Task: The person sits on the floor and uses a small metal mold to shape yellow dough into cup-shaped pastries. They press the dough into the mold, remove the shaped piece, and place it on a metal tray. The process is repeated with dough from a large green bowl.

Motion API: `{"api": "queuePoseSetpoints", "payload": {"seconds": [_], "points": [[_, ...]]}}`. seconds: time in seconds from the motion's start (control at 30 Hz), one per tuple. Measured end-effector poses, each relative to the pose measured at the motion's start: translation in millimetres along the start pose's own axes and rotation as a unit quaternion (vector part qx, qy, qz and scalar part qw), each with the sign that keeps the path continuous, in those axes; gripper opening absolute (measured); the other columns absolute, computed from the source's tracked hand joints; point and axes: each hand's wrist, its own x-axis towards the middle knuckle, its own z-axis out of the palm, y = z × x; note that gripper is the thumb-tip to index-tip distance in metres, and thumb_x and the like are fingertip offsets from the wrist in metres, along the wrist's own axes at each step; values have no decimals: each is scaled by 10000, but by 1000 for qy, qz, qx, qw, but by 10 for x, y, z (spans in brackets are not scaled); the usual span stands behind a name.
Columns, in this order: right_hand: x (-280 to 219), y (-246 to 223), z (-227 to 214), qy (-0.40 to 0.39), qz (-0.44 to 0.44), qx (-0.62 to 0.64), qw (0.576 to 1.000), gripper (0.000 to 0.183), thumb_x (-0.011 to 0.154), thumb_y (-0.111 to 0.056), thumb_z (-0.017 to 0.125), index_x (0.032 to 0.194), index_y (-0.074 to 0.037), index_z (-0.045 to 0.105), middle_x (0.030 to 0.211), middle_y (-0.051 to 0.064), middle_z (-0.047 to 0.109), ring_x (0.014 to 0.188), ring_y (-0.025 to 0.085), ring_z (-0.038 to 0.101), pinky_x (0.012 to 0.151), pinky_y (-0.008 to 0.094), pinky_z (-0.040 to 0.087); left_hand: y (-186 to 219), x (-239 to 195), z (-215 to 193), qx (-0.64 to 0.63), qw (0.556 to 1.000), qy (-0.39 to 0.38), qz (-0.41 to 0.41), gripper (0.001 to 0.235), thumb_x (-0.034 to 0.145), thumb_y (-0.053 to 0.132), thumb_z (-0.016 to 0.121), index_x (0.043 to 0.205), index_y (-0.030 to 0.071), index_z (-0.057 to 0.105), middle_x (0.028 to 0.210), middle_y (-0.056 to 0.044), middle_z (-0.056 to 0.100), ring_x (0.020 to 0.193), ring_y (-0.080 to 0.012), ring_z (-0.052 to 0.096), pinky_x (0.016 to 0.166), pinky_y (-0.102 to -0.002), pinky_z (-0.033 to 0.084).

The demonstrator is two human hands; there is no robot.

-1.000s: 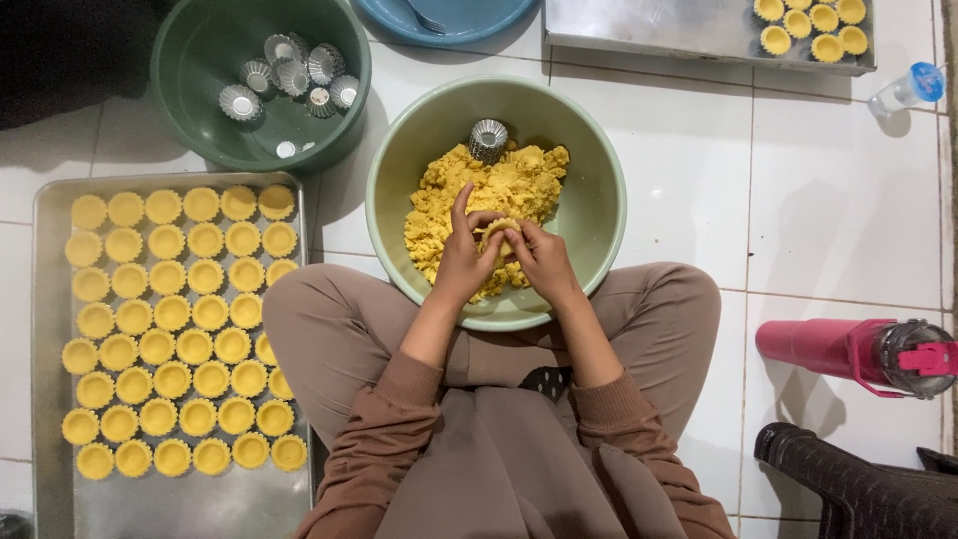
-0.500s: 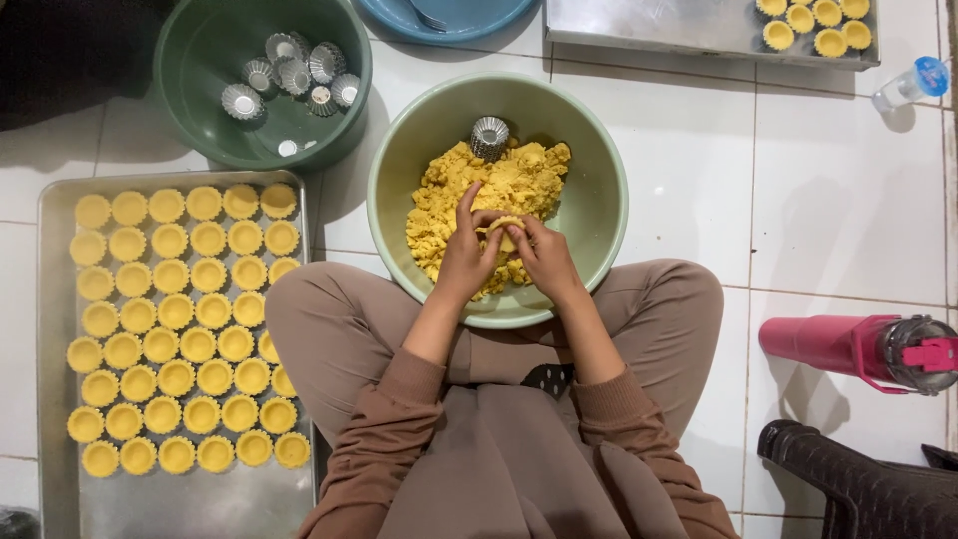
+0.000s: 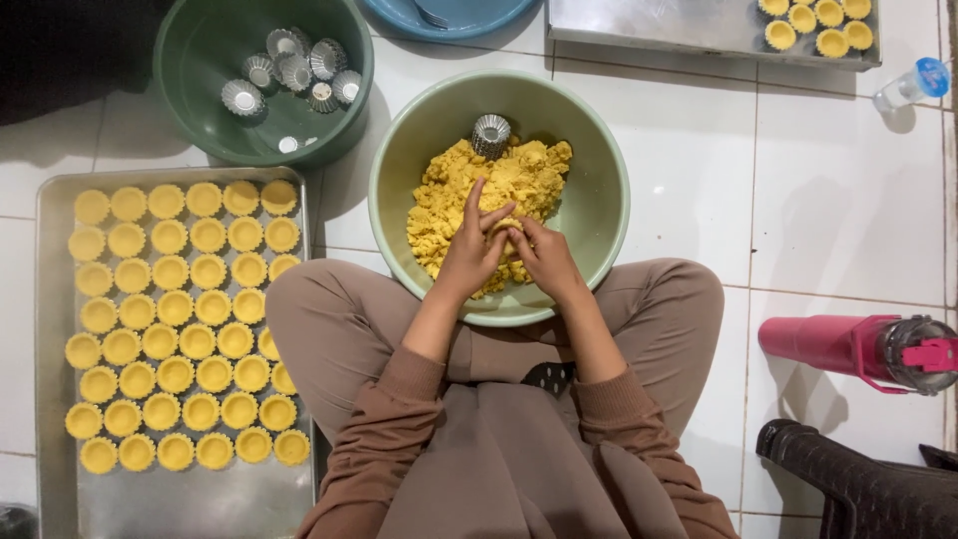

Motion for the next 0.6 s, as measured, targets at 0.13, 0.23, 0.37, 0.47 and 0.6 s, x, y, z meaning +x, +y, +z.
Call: {"api": "queuePoseSetpoints", "payload": {"seconds": [0.13, 0.23, 0.37, 0.47, 0.6], "points": [[44, 134, 15, 7, -5, 38, 999, 294, 1104, -114, 529, 1254, 121, 623, 981, 359, 691, 892, 467, 721, 645, 475, 638, 150, -11, -29, -14, 1000, 13, -4, 821, 952, -117, 525, 1613, 53, 69, 1416, -219, 596, 1285, -420, 571, 1119, -522, 401], [12, 81, 38, 26, -2, 72, 997, 309, 1119, -117, 483, 1248, 127, 621, 1008, 400, 673, 895, 476, 721, 655, 495, 634, 122, -1, -13, -37, 999, 21, -19, 880, 935, -89, 608, 1598, 31, 42, 1410, -268, 577, 1291, -454, 556, 1129, -586, 392], [31, 57, -6, 25, 7, 79, 997, 316, 1106, -124, 516, 1294, 120, 590, 989, 373, 684, 893, 442, 723, 669, 485, 645, -230, -3, 92, -14, 998, 57, -18, 776, 971, -61, 581, 1583, 56, 119, 1165, -221, 687, 1073, -389, 676, 863, -428, 572], [28, 122, 7, 12, 22, 70, 997, 339, 1113, -141, 496, 1339, 102, 570, 990, 356, 690, 883, 416, 735, 684, 479, 649, -134, -5, 56, 12, 999, 43, 3, 836, 945, -77, 606, 1597, 54, 98, 1232, -218, 672, 1128, -393, 659, 907, -441, 568], [80, 253, -1, -1, 21, 52, 998, 370, 1125, -190, 490, 1343, 98, 570, 1009, 362, 687, 909, 449, 724, 695, 469, 646, -177, -2, 91, 41, 998, 34, 15, 773, 978, -93, 529, 1611, 64, 116, 1316, -180, 665, 1160, -359, 659, 942, -424, 562]]}}
